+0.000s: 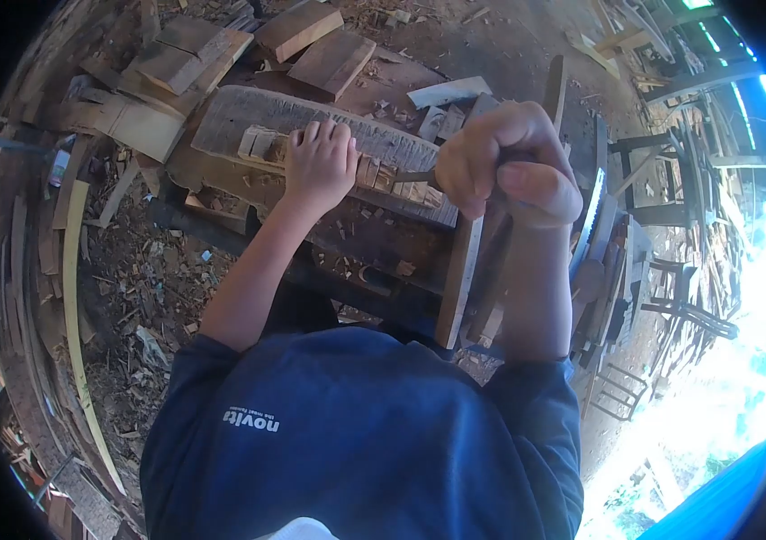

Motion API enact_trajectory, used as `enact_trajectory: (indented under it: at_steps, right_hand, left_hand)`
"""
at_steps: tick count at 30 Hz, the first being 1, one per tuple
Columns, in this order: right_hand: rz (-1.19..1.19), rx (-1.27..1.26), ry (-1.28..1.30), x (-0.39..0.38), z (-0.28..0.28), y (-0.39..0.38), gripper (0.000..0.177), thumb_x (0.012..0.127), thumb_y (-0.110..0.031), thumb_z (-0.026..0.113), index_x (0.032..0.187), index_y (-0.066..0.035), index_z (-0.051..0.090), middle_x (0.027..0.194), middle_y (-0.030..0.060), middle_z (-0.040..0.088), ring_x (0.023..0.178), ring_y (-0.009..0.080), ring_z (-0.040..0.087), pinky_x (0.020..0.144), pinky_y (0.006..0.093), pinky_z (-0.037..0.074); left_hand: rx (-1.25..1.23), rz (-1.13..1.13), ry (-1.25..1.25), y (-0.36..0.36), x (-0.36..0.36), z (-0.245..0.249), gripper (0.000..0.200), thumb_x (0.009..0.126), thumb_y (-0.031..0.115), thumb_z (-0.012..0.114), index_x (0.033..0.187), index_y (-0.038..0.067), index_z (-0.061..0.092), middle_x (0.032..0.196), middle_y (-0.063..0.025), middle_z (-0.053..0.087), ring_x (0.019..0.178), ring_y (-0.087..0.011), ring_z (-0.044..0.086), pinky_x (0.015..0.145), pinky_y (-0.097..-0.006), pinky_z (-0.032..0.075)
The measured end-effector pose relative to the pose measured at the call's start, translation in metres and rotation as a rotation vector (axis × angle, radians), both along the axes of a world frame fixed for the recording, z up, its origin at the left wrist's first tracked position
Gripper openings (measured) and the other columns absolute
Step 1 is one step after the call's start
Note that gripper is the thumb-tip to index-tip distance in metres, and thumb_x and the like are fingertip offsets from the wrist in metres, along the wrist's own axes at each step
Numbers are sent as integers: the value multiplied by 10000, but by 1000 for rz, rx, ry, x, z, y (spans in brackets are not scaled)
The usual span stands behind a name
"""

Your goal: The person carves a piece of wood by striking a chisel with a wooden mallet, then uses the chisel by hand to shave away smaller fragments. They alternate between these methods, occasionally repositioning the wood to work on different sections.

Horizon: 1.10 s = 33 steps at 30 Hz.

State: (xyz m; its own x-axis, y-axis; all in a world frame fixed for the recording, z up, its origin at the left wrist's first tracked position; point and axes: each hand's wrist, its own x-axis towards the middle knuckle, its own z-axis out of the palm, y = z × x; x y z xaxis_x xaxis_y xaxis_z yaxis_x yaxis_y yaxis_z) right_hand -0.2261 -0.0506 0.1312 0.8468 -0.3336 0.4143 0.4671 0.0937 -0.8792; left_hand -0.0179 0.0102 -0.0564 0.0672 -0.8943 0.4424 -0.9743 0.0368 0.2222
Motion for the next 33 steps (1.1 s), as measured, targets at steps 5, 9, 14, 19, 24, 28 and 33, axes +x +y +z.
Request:
enact_trajectory:
  at_steps: [5, 9, 14, 19, 24, 28, 33]
  right_hand:
    - [113, -127, 140, 3, 0, -8, 291, 765, -265, 590, 637, -4, 565, 668, 126, 574, 588, 191, 523, 590, 300, 409]
    - [-179, -63, 133, -13, 0, 4, 313, 735, -266, 602, 842, 27, 604, 768, 116, 549, 707, 198, 524, 705, 300, 421]
    - [-705, -113, 146, -13, 14, 47, 292, 803, -164, 553, 1046, -2, 554, 820, 64, 498, 753, 189, 485, 755, 359, 424]
    - [-1151, -35, 199, 13, 19, 63, 197, 850, -33, 495, 1032, 15, 555, 737, 66, 467, 687, 170, 474, 691, 332, 435]
    - [-994, -7, 55, 18, 5, 44, 114, 830, -16, 471, 936, -28, 511, 691, 57, 441, 646, 166, 445, 628, 332, 416]
    - [-1024, 204, -130, -11, -8, 32, 119, 747, 6, 439, 845, -60, 433, 627, 87, 437, 572, 188, 417, 550, 363, 414]
    - [-1005, 280, -265, -51, -35, 30, 119, 738, -59, 455, 846, -105, 434, 635, 77, 415, 568, 198, 384, 543, 349, 377]
  left_hand:
    - [0, 5, 15, 0, -1, 1, 174, 949, 253, 501, 918, 103, 583, 907, -58, 583, 925, -243, 554, 846, -425, 390]
    - [-10, 14, -2, 0, -1, 1, 170, 947, 254, 504, 916, 105, 580, 904, -56, 579, 924, -242, 553, 844, -423, 391]
    - [-3, 14, 13, 0, -2, 0, 169, 949, 254, 501, 912, 107, 576, 905, -54, 577, 919, -242, 552, 848, -423, 393]
    - [-12, 19, 11, 0, -2, 0, 169, 950, 256, 501, 908, 109, 574, 899, -55, 575, 920, -243, 553, 847, -422, 394]
    - [8, 24, 29, 2, -4, 3, 151, 948, 242, 516, 920, 102, 566, 907, -57, 578, 925, -250, 558, 855, -423, 399]
    - [3, 33, 23, 1, -5, 3, 146, 943, 242, 519, 928, 103, 564, 916, -55, 584, 933, -250, 563, 852, -429, 399]
    - [21, 37, -7, 1, -7, 3, 141, 938, 238, 526, 924, 101, 557, 927, -57, 589, 944, -249, 566, 849, -429, 397]
